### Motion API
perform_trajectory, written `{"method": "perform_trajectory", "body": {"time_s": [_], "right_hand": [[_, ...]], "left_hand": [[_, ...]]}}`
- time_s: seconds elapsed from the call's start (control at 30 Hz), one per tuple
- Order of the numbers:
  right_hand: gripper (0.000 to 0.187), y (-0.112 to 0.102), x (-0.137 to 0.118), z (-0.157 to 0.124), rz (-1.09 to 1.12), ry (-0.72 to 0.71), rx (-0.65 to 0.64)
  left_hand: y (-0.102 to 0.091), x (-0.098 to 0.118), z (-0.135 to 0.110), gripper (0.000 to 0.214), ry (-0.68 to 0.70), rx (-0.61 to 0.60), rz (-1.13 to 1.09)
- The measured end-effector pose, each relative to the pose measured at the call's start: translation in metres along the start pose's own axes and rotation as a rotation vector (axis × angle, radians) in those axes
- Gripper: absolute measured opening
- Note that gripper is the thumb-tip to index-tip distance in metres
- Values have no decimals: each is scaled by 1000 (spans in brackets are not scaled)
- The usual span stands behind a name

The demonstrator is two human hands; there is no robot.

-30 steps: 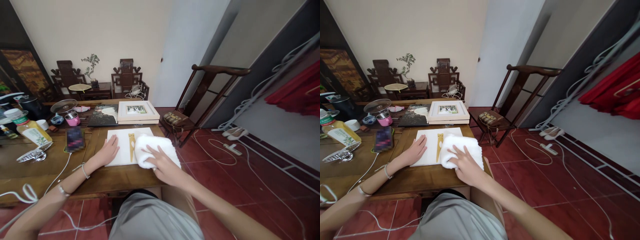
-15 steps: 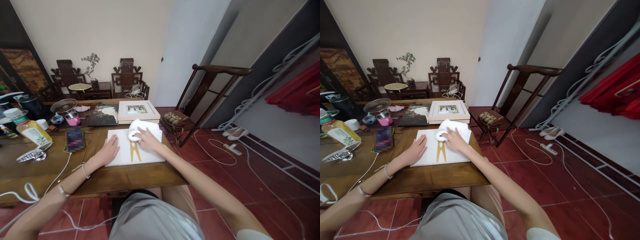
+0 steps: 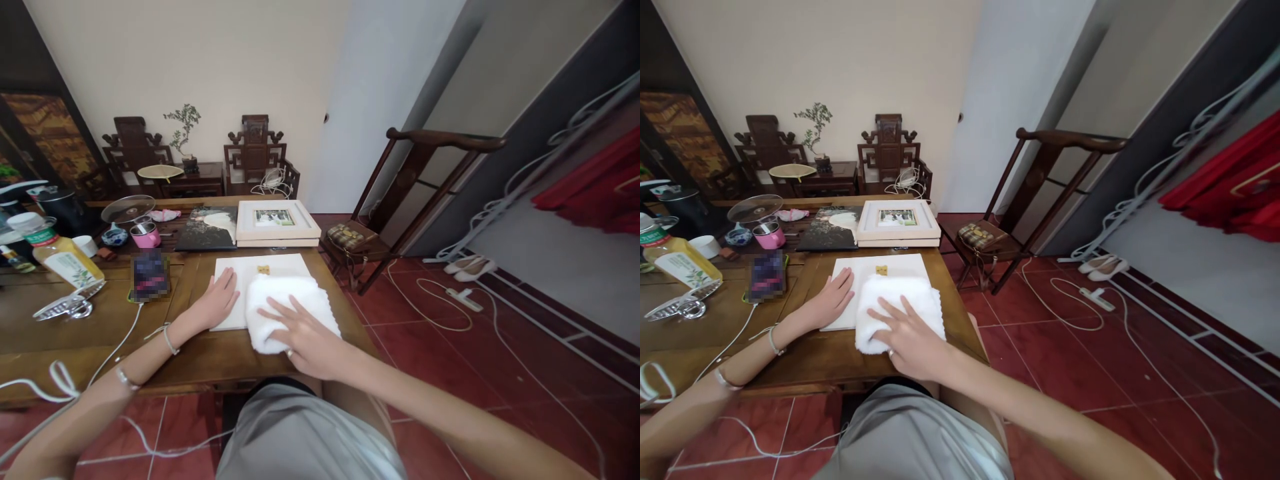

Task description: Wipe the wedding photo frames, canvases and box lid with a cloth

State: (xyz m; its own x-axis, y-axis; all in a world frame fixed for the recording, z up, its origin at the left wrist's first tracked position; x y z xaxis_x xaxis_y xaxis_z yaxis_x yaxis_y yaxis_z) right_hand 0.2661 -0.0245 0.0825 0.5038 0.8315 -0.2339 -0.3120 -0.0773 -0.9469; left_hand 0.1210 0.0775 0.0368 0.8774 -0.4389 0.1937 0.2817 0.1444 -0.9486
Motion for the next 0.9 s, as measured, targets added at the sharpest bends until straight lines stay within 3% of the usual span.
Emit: {"method": "perform_trajectory", "body": {"time_s": [0.33, 0.47, 0.6, 0.9], "right_hand": [[59, -6, 87, 79, -29, 105, 79], [60, -8, 105, 94, -51, 124, 90], [54, -6, 89, 86, -89, 100, 118], [51, -3, -7, 9, -45, 2, -25]], "left_hand": [[-1, -2, 1, 54, -18, -4, -16], [-1, 0, 1, 54, -2, -6, -11], [0, -1, 0, 55, -2, -6, -3], [-2, 0, -1, 54, -5, -15, -9]]}}
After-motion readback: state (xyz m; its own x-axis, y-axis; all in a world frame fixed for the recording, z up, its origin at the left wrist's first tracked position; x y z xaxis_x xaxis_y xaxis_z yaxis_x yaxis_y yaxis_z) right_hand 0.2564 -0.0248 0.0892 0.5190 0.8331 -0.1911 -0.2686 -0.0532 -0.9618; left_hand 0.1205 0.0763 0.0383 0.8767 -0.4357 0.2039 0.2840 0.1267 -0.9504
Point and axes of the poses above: each hand's wrist, its own z-axis towards the middle knuckle, its own y-axis out of the palm, x = y × z, the point moved 9 cm from there along z, towards the middle knuckle, and after that the axes turned 10 degrees about x, right-handed, at the moved point
